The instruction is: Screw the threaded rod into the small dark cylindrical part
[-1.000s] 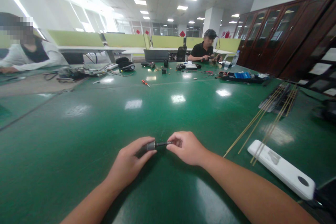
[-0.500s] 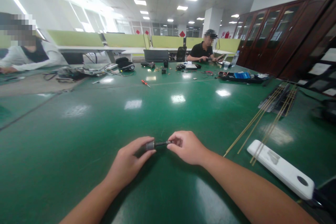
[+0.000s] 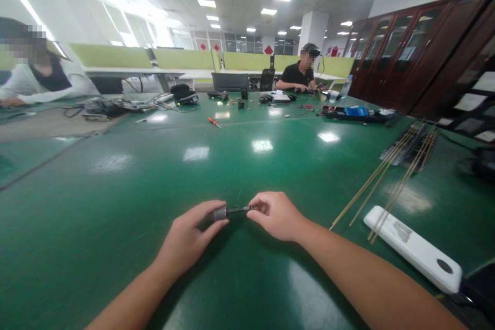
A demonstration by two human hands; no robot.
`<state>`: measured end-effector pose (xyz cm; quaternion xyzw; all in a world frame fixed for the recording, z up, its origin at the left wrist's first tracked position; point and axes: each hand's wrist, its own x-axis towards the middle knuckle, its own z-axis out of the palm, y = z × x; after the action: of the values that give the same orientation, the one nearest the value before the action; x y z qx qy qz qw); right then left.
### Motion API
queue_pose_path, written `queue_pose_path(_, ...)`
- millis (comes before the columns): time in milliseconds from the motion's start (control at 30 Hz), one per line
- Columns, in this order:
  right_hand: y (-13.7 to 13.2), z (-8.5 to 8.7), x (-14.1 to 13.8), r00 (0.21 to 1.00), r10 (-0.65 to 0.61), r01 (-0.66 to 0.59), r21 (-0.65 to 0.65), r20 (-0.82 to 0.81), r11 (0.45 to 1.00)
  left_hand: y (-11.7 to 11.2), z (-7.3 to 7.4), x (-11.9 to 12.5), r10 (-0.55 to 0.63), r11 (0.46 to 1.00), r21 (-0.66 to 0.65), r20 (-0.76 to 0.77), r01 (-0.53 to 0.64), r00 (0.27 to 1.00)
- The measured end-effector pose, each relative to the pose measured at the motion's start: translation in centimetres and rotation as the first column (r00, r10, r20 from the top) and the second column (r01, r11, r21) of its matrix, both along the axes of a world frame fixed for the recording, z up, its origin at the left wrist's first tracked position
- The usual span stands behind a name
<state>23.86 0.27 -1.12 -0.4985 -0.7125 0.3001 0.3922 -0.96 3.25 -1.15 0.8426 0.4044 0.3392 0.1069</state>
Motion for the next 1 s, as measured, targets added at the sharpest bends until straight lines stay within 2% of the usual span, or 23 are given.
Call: queue_pose_path(1000,-0.13,0.66,0.19,1.000,0.005,-0.005,0.002,0.013,1.000,0.34,-0.28,-0.36,-0.006,1.000,-0.001,0.011,0.006,1.000)
